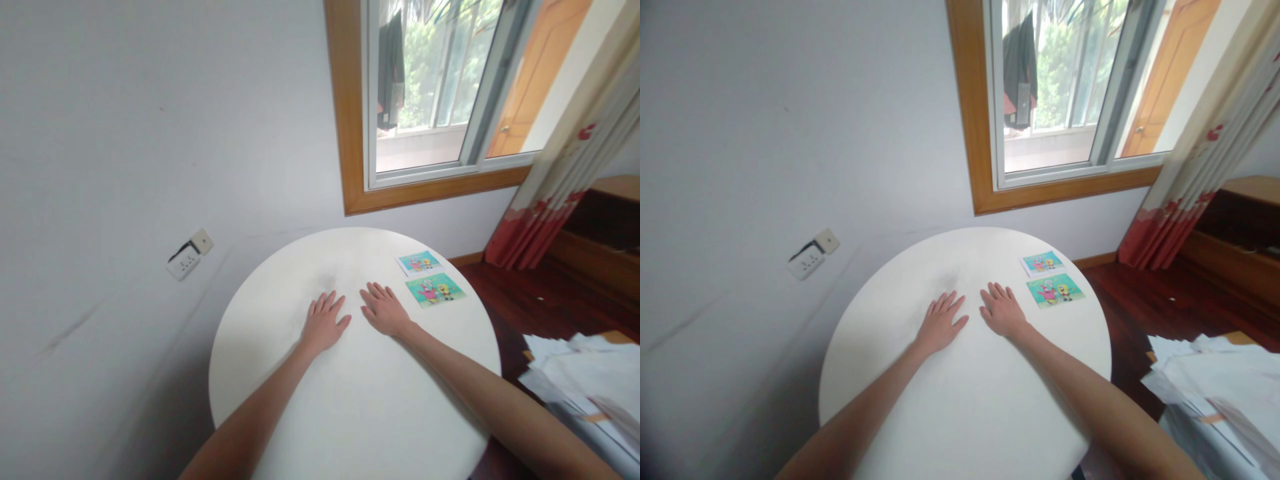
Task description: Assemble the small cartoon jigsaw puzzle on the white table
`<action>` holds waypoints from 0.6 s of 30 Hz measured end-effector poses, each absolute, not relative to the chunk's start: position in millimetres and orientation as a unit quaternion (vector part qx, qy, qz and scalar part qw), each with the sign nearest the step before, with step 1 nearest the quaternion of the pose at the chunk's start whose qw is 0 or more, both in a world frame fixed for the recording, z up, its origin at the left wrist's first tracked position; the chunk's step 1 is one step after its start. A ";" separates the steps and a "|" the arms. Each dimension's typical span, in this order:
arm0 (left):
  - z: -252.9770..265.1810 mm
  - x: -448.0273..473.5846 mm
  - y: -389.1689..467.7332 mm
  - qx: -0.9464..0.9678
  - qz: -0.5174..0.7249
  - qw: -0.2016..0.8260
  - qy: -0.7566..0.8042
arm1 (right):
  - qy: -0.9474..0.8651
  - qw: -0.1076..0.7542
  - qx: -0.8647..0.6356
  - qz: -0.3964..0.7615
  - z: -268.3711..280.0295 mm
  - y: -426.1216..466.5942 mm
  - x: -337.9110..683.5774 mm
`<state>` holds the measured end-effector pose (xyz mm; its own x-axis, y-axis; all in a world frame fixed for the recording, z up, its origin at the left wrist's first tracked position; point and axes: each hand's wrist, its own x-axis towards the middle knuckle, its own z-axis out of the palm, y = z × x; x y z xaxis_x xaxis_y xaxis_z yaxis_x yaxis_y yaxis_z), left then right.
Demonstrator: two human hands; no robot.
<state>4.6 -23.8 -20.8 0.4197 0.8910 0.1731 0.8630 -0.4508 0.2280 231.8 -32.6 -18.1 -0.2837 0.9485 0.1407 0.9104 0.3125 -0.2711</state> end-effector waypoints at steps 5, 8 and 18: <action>-21.3 4.4 -23.4 0.840 0.141 0.052 0.521 | -0.799 0.153 -0.577 0.071 -18.3 -33.6 232.5; -22.6 3.7 -22.2 0.840 0.142 0.051 0.521 | -0.794 0.206 -0.565 0.089 -21.0 -29.7 234.6; -15.2 4.4 -24.6 0.838 0.087 0.026 0.537 | -0.596 0.348 -0.723 -0.003 -34.6 -14.8 366.6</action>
